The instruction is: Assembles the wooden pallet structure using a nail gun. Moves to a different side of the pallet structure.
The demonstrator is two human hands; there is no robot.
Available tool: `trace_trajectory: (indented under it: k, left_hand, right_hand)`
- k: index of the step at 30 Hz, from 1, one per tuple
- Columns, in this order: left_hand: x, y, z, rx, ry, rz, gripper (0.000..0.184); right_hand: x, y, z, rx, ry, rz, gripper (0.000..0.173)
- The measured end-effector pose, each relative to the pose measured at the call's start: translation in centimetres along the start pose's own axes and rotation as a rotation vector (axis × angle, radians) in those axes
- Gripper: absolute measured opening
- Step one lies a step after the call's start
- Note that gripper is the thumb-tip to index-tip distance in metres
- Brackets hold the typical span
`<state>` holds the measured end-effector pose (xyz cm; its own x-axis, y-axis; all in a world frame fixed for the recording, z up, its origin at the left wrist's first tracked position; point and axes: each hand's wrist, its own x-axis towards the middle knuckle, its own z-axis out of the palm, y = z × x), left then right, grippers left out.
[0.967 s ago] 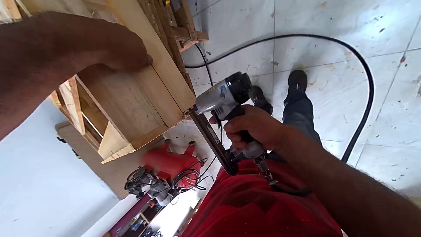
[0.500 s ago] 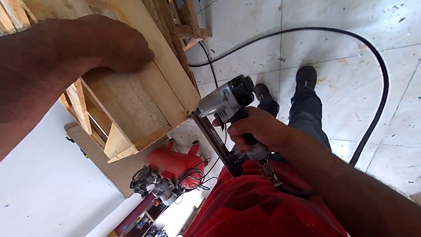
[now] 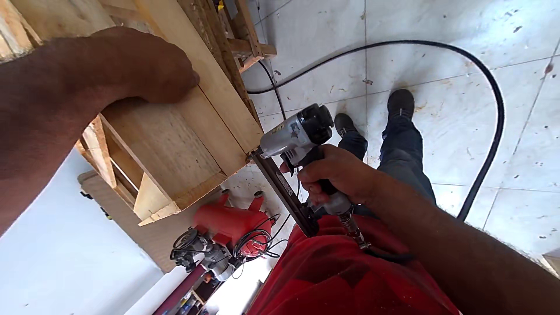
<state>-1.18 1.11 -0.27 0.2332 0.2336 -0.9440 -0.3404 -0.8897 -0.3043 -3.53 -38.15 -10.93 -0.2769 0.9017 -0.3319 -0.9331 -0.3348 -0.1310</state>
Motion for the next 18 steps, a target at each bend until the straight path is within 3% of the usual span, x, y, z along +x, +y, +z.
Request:
trace_trajectory:
  k: [10, 16, 18]
  left_hand:
    - [0.1, -0.2, 0.0, 0.023, 0.012, 0.017, 0.044]
    - [-0.2, 0.6, 0.5, -0.033, 0.092, 0.009, 0.054]
    - [-1.7, 2.1, -1.5, -0.035, 0.058, -0.013, 0.054]
  right_hand:
    - [0.0, -0.4, 0.2, -0.046, 0.008, 0.047, 0.018]
    - [0.0, -1.3, -0.3, -0.027, 0.019, 0.023, 0.026]
    - [0.5, -2.5, -0.3, -0.008, 0.031, -0.015, 0.027]
